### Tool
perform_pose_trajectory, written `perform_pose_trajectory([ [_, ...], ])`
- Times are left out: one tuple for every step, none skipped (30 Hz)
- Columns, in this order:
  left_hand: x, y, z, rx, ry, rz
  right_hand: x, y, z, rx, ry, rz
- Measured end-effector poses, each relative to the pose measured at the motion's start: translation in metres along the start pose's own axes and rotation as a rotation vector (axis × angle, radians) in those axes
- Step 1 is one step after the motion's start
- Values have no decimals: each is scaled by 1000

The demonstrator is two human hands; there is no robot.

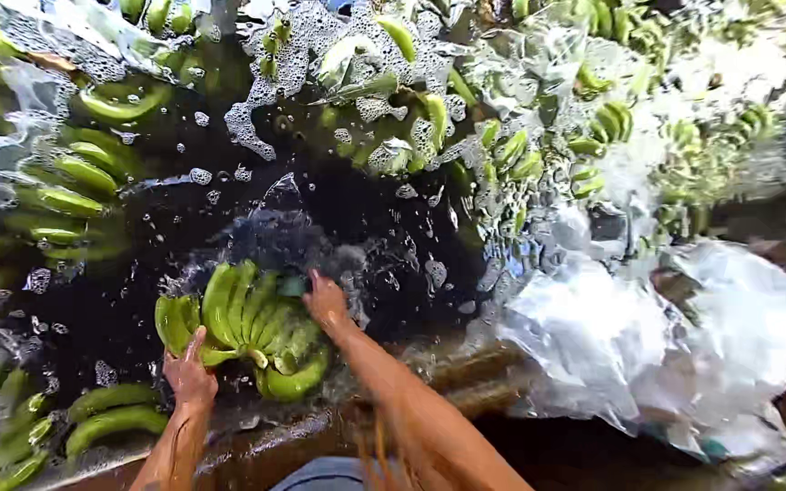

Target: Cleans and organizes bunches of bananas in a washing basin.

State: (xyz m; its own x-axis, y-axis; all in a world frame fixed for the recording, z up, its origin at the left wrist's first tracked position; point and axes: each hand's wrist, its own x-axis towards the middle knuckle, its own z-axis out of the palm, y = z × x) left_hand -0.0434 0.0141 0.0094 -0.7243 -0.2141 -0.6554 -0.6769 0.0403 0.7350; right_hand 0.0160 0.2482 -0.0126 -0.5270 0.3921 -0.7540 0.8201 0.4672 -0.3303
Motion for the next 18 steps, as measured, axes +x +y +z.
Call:
perform_pose_trajectory([
  [0,-4,-1,-14,32,-10,-5,-1,6,39,6,5],
  [2,-8,-1,-24,55,-12,-16,-5,16,74,-6,-21],
  [4,-13,1,-24,71,-17,-33,-12,28,83,-50,-60],
  [5,-16,1,-3,77,-22,-52,-17,37,55,-117,-99],
  [4,-15,0,47,70,-25,-66,-17,40,1,-183,-126],
  [2,-13,-3,117,49,-30,-74,-8,37,-40,-205,-129],
  [2,-12,-8,153,16,-36,-76,12,31,-79,-176,-109],
  [6,-11,-10,131,-11,-26,-74,35,21,-128,-136,-62],
  [11,-9,-9,92,-35,-32,-70,57,5,-145,-102,2],
  [16,-4,-6,92,-52,-35,-63,77,-10,-151,-46,45],
  [20,4,0,127,-75,-39,-55,91,-23,-171,20,58],
  [23,11,7,179,-110,-43,-50,98,-32,-186,57,40],
  [24,16,15,241,-167,-41,-50,97,-38,-182,72,-18],
  [23,20,24,285,-239,-41,-52,91,-37,-144,82,-118],
  [23,25,33,295,-320,-45,-54,81,-31,-71,83,-228],
  [25,30,40,270,-397,-60,-53,68,-21,11,67,-299],
  [30,35,48,229,-435,-69,-51,55,-11,57,21,-308],
  [38,41,55,166,-414,-66,-45,45,-1,68,-44,-261],
])
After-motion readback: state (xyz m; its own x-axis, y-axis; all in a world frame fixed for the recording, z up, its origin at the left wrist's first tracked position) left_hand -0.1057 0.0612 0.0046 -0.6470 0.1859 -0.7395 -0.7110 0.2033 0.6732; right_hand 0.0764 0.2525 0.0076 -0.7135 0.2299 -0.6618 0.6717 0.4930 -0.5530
